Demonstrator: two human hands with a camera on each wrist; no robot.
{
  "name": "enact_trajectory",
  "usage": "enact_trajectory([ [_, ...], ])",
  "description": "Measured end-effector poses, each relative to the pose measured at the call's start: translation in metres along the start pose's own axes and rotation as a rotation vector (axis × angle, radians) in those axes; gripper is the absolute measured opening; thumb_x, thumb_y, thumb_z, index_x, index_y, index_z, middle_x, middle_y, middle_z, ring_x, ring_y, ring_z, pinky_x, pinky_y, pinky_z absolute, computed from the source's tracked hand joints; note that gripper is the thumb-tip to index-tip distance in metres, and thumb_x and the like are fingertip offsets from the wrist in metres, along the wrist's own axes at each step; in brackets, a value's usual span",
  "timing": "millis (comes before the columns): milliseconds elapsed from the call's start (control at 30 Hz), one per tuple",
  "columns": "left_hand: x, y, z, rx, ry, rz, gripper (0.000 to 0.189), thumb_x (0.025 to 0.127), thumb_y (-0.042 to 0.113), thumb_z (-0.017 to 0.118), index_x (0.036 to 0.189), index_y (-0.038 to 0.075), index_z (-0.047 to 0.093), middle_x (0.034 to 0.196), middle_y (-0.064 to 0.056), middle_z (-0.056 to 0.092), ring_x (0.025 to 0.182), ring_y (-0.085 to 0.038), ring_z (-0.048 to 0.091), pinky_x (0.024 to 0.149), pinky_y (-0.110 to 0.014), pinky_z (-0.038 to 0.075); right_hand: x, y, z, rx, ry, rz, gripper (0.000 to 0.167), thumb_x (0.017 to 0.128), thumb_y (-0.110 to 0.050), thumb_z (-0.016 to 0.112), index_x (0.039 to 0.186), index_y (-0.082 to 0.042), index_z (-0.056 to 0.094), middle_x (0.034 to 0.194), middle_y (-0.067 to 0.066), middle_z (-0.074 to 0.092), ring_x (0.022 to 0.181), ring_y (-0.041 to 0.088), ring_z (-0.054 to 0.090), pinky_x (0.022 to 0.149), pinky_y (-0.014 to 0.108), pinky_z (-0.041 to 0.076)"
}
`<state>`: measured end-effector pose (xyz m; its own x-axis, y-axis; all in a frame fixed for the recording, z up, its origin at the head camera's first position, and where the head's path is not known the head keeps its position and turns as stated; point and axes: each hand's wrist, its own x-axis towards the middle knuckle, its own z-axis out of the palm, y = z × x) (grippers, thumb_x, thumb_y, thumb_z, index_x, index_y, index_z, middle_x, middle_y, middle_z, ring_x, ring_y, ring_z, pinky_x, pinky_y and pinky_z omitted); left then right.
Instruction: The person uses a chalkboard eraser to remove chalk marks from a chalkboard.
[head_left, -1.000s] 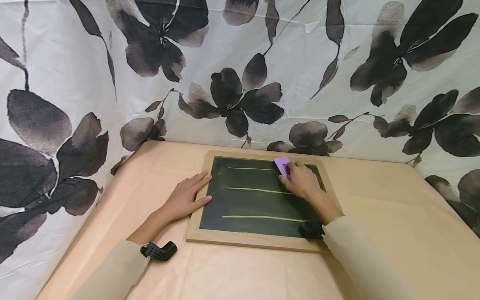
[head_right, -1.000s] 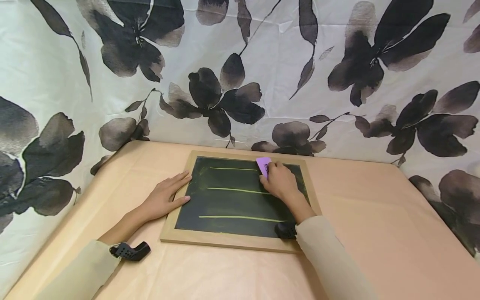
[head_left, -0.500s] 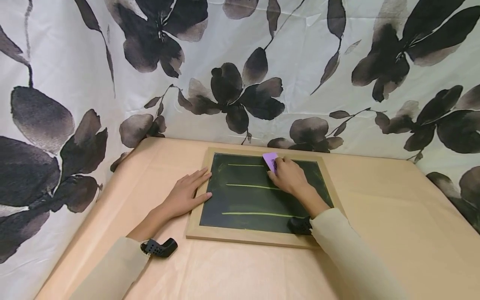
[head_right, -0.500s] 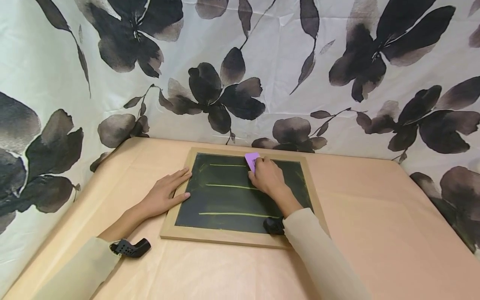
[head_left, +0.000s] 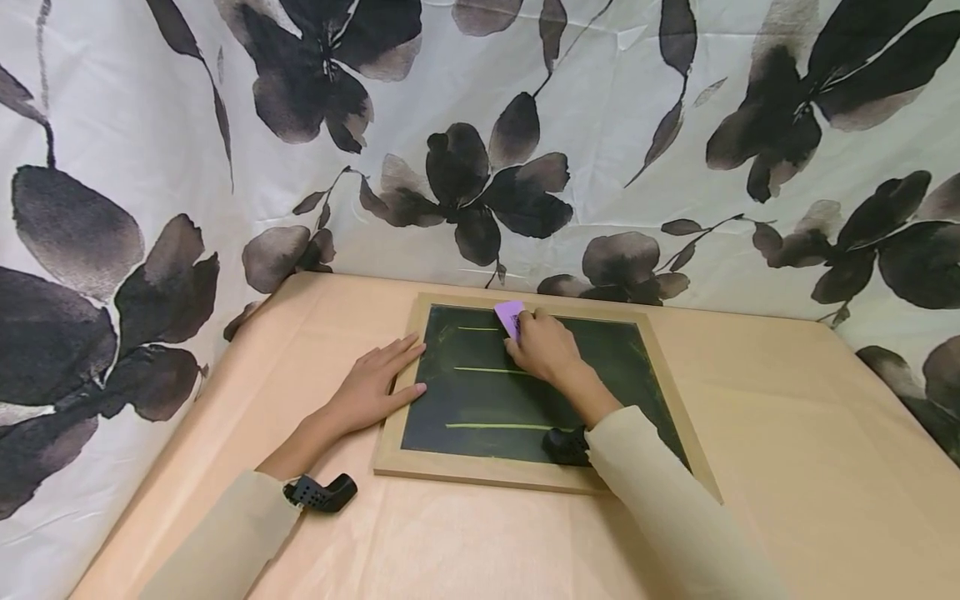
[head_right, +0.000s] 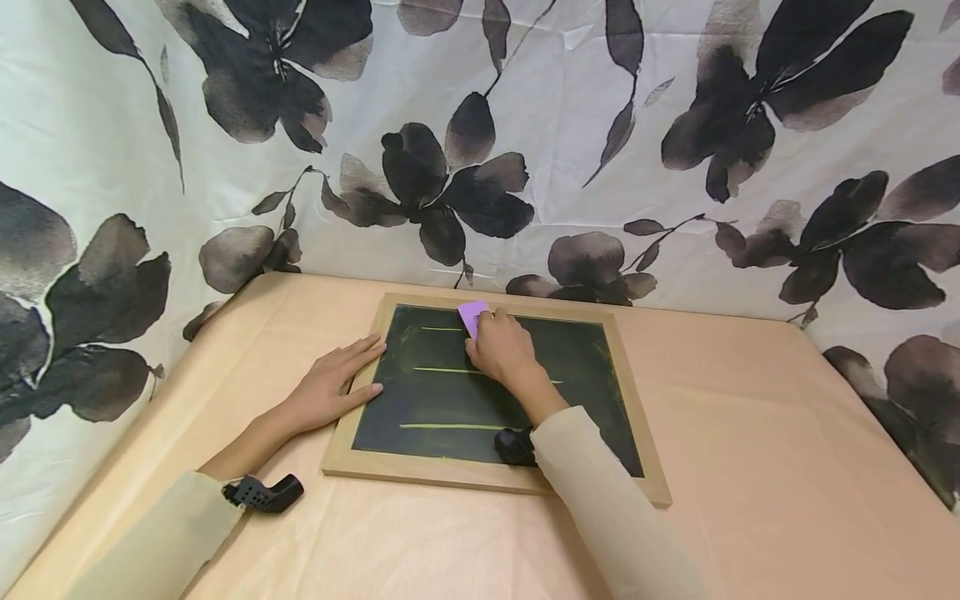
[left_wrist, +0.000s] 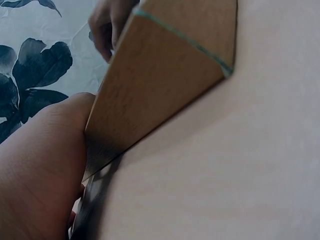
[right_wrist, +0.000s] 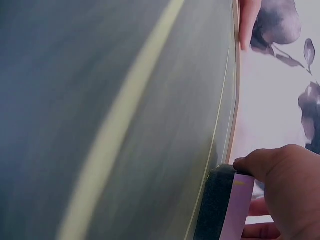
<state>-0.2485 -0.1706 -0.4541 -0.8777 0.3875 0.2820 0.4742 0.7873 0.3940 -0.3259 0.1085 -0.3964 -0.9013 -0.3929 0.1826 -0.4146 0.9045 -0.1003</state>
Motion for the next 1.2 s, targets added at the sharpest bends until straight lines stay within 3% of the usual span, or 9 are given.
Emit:
enact_trajectory([
  [300, 0.000, -0.003, 0.005, -0.002, 0.008, 0.017, 0.068, 0.095, 0.045, 0.055, 0.150, 0.012, 0.035, 0.156, -0.007, 0.024, 0.141, -0.031, 0.023, 0.111, -0.054, 0.016, 0.015, -0.039, 0.010, 0.015, 0.004, -0.061, 0.049, 0.093, -0.033, 0.059, 0.126, 0.003, 0.056, 0.104, 0.018, 0.055, 0.083, 0.028, 0.059, 0.070, 0.045, 0.052],
  [533, 0.000, -0.003, 0.005, 0.011, 0.032, 0.030, 0.067, 0.094, 0.044, 0.056, 0.149, 0.011, 0.037, 0.155, -0.008, 0.026, 0.140, -0.032, 0.027, 0.110, -0.055, 0.019, 0.023, -0.056, 0.010, 0.041, -0.023, -0.096, 0.050, 0.094, -0.032, 0.059, 0.130, 0.002, 0.054, 0.107, 0.017, 0.055, 0.085, 0.027, 0.059, 0.074, 0.043, 0.051],
  [733, 0.001, -0.006, 0.003, 0.024, 0.011, 0.009, 0.066, 0.095, 0.045, 0.054, 0.150, 0.013, 0.035, 0.156, -0.006, 0.025, 0.141, -0.030, 0.024, 0.111, -0.053, 0.017, 0.026, -0.055, 0.006, 0.065, -0.086, -0.142, 0.053, 0.095, -0.033, 0.060, 0.138, -0.003, 0.050, 0.114, 0.017, 0.054, 0.090, 0.026, 0.057, 0.076, 0.042, 0.050],
  [1200, 0.001, -0.006, 0.003, 0.021, 0.010, 0.017, 0.065, 0.096, 0.046, 0.053, 0.150, 0.013, 0.036, 0.156, -0.006, 0.024, 0.141, -0.031, 0.025, 0.111, -0.053, 0.018, 0.019, -0.039, 0.002, 0.020, -0.100, -0.193, 0.053, 0.095, -0.032, 0.060, 0.142, -0.013, 0.048, 0.125, 0.012, 0.053, 0.109, 0.031, 0.054, 0.081, 0.050, 0.051],
])
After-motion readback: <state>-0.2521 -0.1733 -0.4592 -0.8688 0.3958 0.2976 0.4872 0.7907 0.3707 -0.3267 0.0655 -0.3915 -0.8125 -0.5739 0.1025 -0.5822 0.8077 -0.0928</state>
